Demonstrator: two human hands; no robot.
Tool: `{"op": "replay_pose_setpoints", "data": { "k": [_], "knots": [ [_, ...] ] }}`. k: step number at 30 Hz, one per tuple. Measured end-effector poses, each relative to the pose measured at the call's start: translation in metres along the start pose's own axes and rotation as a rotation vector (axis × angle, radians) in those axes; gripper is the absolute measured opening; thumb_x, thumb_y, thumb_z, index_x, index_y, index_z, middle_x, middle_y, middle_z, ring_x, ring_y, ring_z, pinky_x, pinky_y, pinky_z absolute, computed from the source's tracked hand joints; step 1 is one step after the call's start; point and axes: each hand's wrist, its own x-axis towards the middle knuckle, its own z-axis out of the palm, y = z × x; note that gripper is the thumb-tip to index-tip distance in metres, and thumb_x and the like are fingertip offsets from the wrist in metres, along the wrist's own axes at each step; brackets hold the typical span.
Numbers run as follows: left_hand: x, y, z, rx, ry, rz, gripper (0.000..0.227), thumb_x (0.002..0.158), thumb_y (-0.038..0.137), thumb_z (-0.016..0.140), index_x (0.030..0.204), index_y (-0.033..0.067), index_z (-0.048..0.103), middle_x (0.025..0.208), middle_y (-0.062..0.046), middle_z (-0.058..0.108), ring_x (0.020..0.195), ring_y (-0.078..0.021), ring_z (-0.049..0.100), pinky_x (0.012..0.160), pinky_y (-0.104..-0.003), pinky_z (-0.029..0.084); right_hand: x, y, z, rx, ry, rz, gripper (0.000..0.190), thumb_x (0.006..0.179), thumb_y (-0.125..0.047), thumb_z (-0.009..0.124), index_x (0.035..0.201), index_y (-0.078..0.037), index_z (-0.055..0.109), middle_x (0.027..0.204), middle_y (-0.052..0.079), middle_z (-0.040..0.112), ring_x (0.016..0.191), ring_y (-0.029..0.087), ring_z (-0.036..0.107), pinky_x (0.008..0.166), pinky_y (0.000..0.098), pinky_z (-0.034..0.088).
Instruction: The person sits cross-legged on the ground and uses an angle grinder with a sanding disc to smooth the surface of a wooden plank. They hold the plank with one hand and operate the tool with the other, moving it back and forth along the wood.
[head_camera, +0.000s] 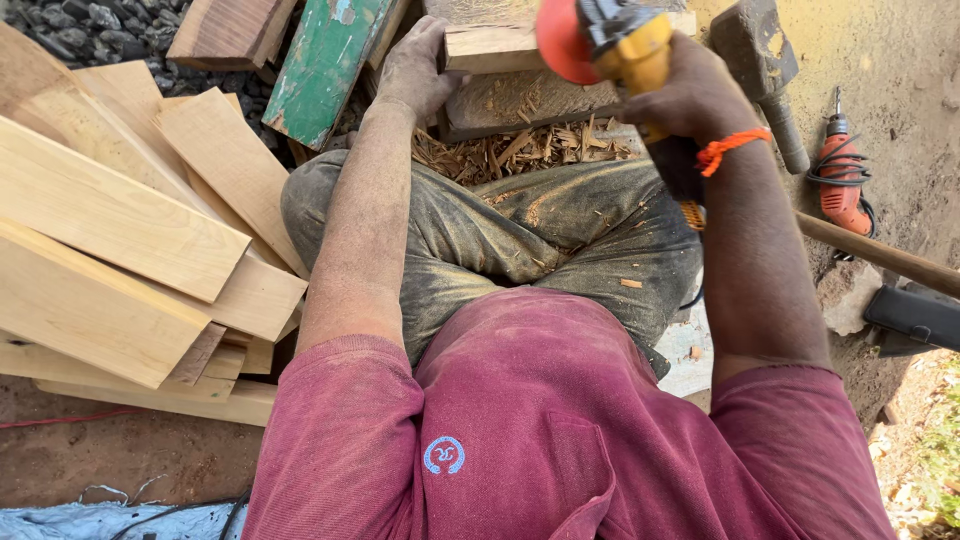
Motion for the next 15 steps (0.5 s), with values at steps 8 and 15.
{"op": "replay_pose_setpoints", "data": {
  "k": [8,15],
  "knots": [
    [0.000,0.001,0.000,0.016,-0.033,-0.039,0.061,0.084,0.025,0.090,0.136,0.0284,0.059,0.136,0.009,0.060,0.130,-0.0151,0.058,0.113,-0.037,0.046,0.003,-0.033,0.028,-0.083,-0.067,-0.046,0.076,0.070,-0.018,0.089,0.135,-0.005,0.051,0.117,0.018,0.069,0.094,0.029,0.073,0.084,0.0410,0.063],
    [0.003,-0.001,0.002,-0.009,-0.031,0.011,0.067,0.083,0.015,0.089,0.140,0.0299,0.058,0.133,0.007,0.061,0.130,-0.0161,0.059,0.115,-0.036,0.046,0.013,-0.042,0.037,-0.121,-0.060,-0.189,0.080,0.068,-0.022,0.090,0.135,-0.004,0.052,0.115,0.021,0.069,0.098,0.032,0.072,0.087,0.0427,0.061]
  ]
}}
